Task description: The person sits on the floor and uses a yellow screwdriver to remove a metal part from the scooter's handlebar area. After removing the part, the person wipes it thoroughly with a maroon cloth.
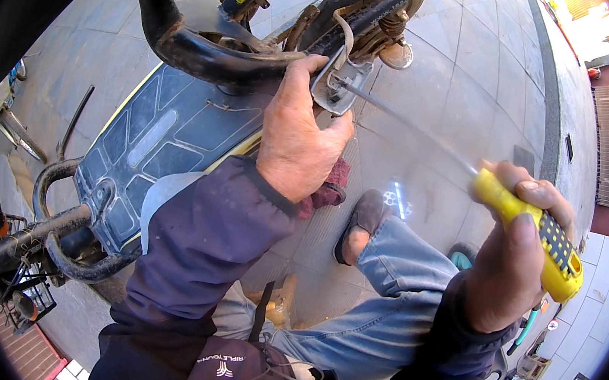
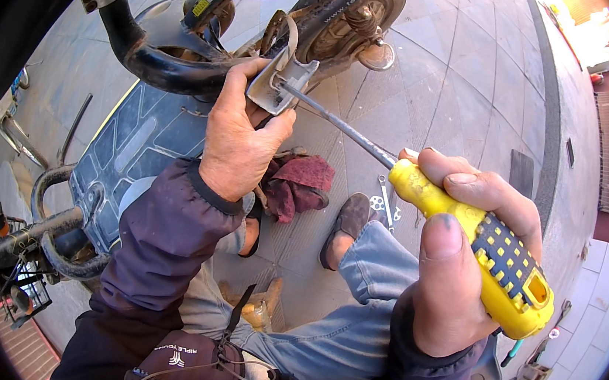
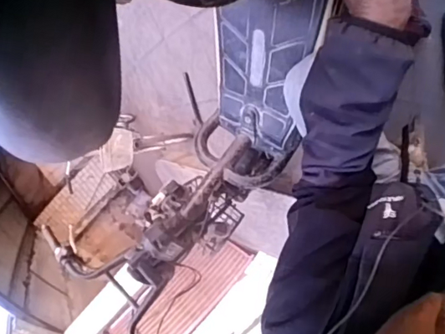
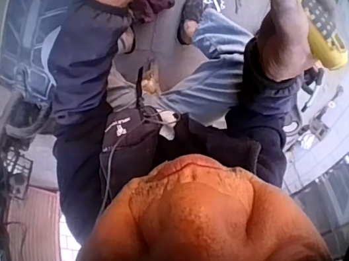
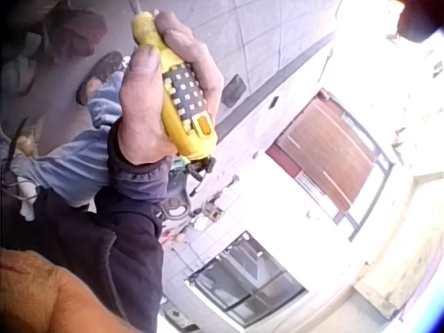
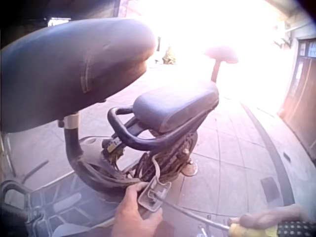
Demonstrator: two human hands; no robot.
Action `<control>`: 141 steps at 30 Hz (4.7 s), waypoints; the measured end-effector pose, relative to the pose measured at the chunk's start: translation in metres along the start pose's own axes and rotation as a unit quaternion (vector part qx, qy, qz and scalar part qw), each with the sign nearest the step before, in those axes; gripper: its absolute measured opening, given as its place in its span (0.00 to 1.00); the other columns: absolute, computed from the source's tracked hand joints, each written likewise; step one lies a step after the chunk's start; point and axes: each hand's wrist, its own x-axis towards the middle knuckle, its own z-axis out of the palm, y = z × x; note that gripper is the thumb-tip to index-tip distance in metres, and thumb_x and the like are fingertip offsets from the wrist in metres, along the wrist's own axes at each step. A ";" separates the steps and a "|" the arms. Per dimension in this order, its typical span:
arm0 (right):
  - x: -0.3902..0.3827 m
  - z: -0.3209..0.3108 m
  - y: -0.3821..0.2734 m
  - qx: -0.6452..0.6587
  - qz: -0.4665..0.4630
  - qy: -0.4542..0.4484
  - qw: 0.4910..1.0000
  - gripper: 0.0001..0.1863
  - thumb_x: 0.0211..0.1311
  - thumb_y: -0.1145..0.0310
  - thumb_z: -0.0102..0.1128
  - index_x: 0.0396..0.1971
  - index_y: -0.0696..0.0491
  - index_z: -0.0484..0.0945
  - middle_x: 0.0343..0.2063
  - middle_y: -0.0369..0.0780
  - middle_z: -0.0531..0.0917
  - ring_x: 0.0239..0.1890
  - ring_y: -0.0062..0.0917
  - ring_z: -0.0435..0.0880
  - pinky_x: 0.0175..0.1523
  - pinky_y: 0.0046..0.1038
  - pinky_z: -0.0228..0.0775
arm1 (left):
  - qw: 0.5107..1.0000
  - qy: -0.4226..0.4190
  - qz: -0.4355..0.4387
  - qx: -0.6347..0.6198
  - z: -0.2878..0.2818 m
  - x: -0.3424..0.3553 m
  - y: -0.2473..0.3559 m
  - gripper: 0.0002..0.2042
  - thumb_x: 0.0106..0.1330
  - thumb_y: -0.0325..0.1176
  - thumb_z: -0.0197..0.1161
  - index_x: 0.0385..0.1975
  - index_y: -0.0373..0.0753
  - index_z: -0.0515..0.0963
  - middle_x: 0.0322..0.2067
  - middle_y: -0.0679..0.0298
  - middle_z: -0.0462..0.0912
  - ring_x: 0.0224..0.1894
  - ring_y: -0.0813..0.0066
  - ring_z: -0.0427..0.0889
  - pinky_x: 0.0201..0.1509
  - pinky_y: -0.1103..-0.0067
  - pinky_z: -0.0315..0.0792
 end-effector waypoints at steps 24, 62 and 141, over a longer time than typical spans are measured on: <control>0.013 0.002 0.005 0.023 0.125 0.087 0.988 0.17 0.57 0.67 0.59 0.42 0.62 0.74 0.40 0.51 0.80 0.42 0.35 0.83 0.49 0.34 0.77 | 0.996 -0.016 0.052 0.076 -0.001 0.000 0.005 0.24 0.56 0.17 0.59 0.55 0.34 0.65 0.47 0.58 0.75 0.49 0.75 0.76 0.54 0.79 0.70; 0.005 0.006 0.004 -0.034 0.042 -0.057 0.997 0.13 0.53 0.75 0.63 0.39 0.60 0.74 0.37 0.51 0.82 0.42 0.38 0.83 0.50 0.38 0.75 | 0.989 -0.017 0.070 0.132 -0.004 -0.002 0.012 0.28 0.51 0.19 0.59 0.55 0.31 0.62 0.50 0.44 0.70 0.54 0.45 0.71 0.59 0.67 0.65; 0.102 0.066 0.124 0.256 0.418 -0.108 0.865 0.12 0.57 0.71 0.60 0.41 0.54 0.72 0.28 0.37 0.79 0.25 0.20 0.75 0.28 0.22 0.69 | 0.988 -0.147 0.007 0.055 -0.026 -0.022 0.056 0.27 0.52 0.33 0.65 0.50 0.28 0.66 0.30 0.42 0.80 0.35 0.44 0.81 0.41 0.63 0.74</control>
